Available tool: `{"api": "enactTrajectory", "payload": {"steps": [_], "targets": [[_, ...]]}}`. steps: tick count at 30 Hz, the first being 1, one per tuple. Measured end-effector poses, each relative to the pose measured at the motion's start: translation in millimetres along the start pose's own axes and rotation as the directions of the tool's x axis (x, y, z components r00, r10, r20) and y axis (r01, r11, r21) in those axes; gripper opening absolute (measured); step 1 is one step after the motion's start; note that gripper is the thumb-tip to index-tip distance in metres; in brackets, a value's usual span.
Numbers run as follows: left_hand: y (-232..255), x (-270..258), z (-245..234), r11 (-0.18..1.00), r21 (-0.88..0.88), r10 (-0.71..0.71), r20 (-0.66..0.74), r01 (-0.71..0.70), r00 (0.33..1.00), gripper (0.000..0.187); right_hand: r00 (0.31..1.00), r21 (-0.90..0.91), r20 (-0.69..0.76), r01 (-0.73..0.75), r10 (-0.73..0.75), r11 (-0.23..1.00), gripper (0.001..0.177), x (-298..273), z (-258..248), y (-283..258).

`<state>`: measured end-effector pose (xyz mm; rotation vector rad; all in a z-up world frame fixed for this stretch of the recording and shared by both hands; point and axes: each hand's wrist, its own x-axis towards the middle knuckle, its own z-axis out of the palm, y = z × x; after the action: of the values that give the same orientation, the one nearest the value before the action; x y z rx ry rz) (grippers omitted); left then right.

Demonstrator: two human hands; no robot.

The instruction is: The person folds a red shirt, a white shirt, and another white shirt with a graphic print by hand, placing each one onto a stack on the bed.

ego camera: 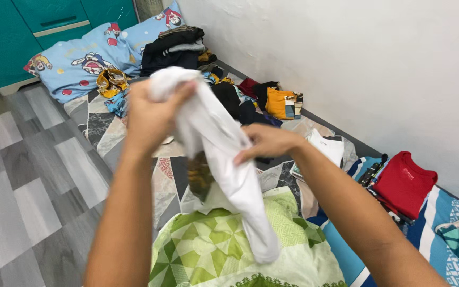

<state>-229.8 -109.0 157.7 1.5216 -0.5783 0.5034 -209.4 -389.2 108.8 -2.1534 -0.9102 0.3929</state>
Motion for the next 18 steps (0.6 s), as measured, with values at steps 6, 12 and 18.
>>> {"api": "enactTrajectory", "payload": {"steps": [6,12,18], "targets": [[0,-17,-58,0.997,0.042,-0.056,-0.153,0.064,0.987,0.029,0.895,0.430,-0.435,0.108,0.101,0.896,0.038,-26,-66,-10],[-22,-32,-67,0.975,-0.222,-0.069,-0.257,0.011,0.964,0.034,0.929,0.072,-0.361,0.106,-0.074,0.992,0.022,-39,-96,-46],[-43,-47,-85,0.974,-0.093,-0.225,-0.318,0.206,0.921,0.035,0.655,0.080,-0.744,-0.111,0.133,0.991,0.031,-44,-97,-39]]}}
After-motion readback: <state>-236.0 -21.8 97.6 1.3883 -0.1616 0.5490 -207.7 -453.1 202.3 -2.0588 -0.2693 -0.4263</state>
